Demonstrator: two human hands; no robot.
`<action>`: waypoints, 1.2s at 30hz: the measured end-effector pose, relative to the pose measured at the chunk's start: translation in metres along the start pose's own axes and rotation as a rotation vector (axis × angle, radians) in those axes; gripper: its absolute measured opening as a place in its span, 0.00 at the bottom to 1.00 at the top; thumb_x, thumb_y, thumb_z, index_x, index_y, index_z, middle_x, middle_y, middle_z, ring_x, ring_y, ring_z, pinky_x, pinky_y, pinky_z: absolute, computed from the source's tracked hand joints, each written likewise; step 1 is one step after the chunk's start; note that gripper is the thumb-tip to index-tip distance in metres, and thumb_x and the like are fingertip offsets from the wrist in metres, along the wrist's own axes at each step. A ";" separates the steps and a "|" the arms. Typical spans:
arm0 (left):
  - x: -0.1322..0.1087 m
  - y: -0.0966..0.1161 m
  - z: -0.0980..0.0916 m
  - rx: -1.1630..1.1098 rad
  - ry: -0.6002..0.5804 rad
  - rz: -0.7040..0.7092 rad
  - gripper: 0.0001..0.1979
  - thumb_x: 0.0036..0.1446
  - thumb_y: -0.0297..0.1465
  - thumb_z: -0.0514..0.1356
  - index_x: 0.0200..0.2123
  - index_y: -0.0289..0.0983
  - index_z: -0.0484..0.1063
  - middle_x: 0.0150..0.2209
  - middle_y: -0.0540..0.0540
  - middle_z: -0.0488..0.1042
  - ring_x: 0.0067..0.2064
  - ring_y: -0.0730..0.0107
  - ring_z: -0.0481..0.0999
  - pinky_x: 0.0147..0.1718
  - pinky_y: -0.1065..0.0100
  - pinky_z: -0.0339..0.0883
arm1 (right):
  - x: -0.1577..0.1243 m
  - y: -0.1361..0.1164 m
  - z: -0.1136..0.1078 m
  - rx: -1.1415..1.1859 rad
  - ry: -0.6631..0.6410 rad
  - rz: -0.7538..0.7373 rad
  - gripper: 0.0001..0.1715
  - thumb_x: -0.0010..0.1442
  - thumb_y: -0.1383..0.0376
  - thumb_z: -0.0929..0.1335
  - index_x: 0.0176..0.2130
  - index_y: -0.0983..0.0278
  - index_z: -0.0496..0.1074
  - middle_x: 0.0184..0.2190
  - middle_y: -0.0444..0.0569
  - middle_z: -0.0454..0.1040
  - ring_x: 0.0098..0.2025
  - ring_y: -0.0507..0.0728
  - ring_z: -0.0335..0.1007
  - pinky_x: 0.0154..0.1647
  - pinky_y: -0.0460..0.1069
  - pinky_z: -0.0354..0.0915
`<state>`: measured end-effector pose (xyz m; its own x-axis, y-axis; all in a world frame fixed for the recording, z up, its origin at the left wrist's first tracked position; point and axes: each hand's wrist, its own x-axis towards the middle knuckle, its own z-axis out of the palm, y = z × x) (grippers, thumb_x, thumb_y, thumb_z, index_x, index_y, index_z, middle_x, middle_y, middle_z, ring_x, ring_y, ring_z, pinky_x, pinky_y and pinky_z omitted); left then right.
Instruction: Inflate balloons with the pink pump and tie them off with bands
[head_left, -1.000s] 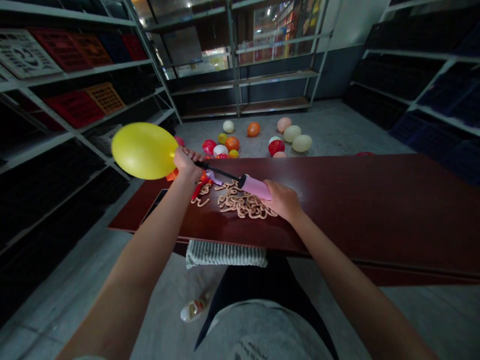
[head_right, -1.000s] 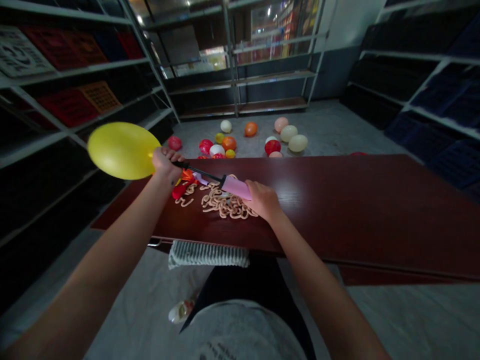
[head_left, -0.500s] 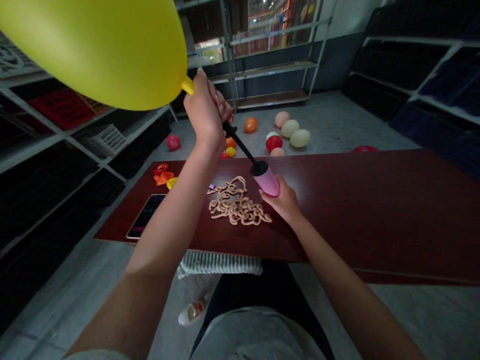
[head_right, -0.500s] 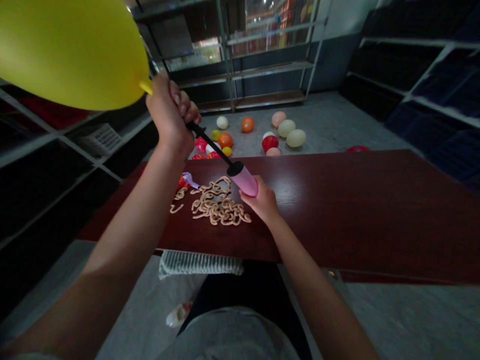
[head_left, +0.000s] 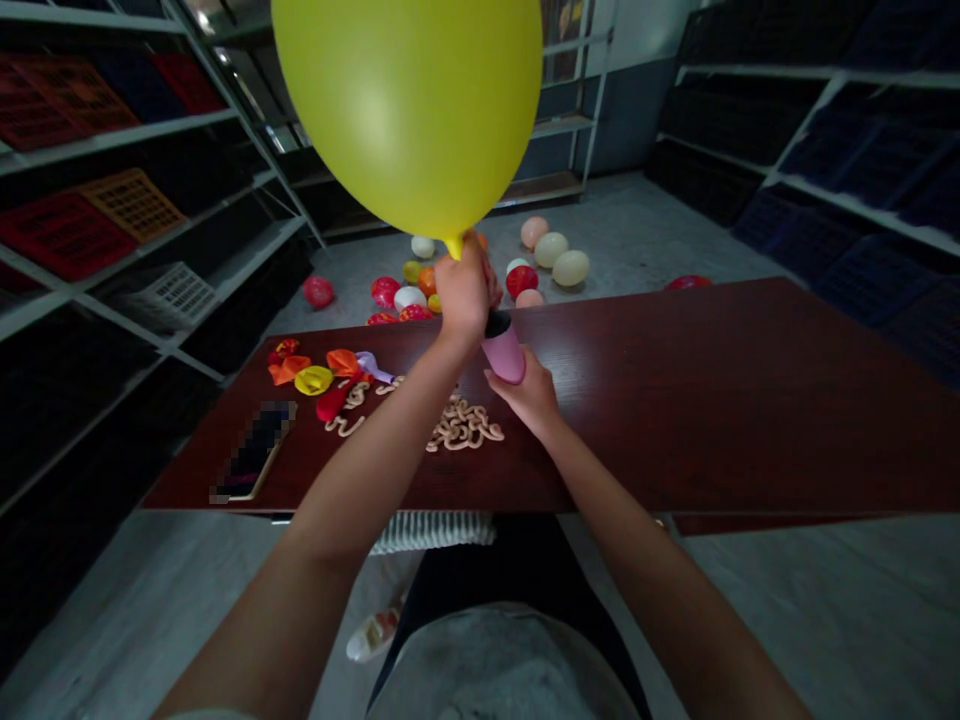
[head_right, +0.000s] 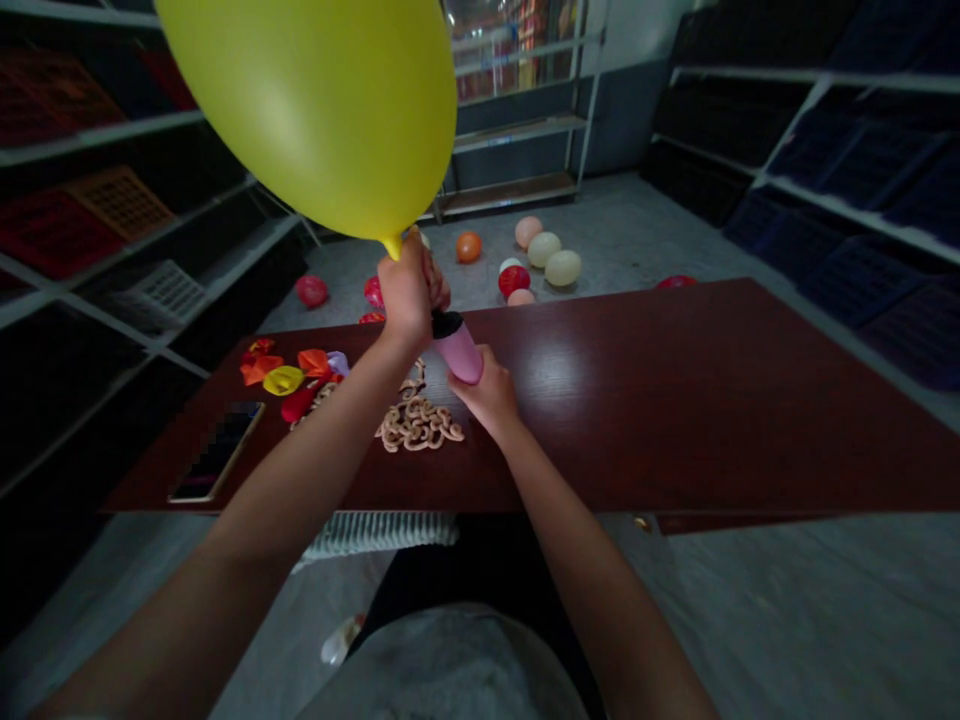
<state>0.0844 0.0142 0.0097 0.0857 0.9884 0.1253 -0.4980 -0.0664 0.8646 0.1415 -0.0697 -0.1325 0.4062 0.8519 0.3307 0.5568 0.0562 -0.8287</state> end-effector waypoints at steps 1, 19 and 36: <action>0.001 0.003 -0.006 0.006 0.007 0.018 0.23 0.66 0.41 0.56 0.21 0.41 0.52 0.15 0.55 0.47 0.14 0.77 0.51 0.19 0.67 0.48 | 0.000 0.000 0.000 -0.045 -0.008 -0.015 0.24 0.52 0.50 0.72 0.45 0.58 0.69 0.35 0.48 0.79 0.36 0.63 0.77 0.33 0.52 0.67; 0.009 0.110 -0.179 -0.166 0.362 0.066 0.21 0.64 0.33 0.55 0.23 0.40 0.45 0.18 0.54 0.42 0.18 0.74 0.44 0.22 0.65 0.45 | -0.013 -0.017 0.007 -0.482 -0.186 -0.513 0.24 0.56 0.55 0.73 0.50 0.61 0.72 0.42 0.53 0.80 0.41 0.62 0.78 0.39 0.52 0.67; 0.014 0.096 -0.034 -0.019 0.010 0.252 0.23 0.70 0.40 0.49 0.21 0.40 0.51 0.15 0.53 0.46 0.17 0.75 0.51 0.22 0.65 0.50 | -0.003 -0.003 -0.004 -0.161 -0.029 -0.132 0.24 0.53 0.51 0.71 0.47 0.58 0.69 0.38 0.50 0.80 0.38 0.64 0.78 0.35 0.53 0.67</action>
<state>0.0087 0.0261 0.0780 -0.0517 0.9424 0.3304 -0.5189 -0.3080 0.7974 0.1413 -0.0744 -0.1297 0.3022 0.8576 0.4162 0.7131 0.0864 -0.6958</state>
